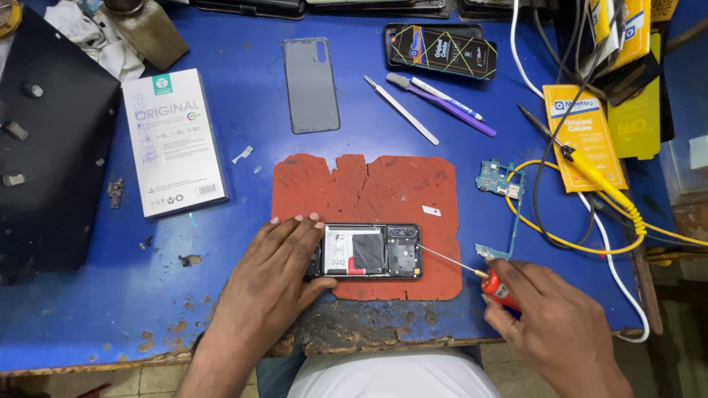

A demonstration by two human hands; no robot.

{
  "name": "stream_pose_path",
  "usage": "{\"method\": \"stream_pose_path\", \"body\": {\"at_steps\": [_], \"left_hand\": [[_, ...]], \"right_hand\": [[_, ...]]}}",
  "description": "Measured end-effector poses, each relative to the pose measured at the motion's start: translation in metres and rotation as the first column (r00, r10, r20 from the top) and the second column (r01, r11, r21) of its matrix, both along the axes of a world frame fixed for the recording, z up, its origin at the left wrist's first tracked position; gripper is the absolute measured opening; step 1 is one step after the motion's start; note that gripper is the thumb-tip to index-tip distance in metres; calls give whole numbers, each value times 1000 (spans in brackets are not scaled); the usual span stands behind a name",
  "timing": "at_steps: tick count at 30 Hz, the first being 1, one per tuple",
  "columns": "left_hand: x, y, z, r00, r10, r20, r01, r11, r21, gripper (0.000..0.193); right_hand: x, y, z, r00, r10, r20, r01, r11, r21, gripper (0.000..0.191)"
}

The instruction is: The person pries open the back cover of a smartphone by hand, then uses a red screwdriver to unscrew screws from the phone's internal frame while holding the phone steady on a red mat. The removed back cover is set aside on the workbench as the person continues unscrewing.

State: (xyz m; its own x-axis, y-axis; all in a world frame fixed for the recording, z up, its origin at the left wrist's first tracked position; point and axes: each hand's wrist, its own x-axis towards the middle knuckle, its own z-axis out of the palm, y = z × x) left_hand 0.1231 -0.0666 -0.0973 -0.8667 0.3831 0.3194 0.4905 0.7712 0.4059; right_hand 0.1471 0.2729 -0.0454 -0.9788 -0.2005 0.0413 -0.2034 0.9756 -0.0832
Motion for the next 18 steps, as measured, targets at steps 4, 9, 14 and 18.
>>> {"method": "stream_pose_path", "body": {"at_steps": [4,9,14,18], "left_hand": [[-1,-2,-1,1000,5,10,-5,1000,-6,72],[2,-3,-3,1000,12,20,-12,1000,-9,72],[0,-3,-2,1000,28,8,-28,999,-25,73],[0,-4,-2,1000,20,7,-19,999,-39,72]], "right_hand": [[-5,-5,3,1000,8,16,-9,1000,15,61],[-13,-7,5,997,76,-28,-75,997,17,54],[-19,-6,4,991,111,-76,-109,994,20,51],[-21,-4,2,984,144,-106,-143,990,18,50]]}}
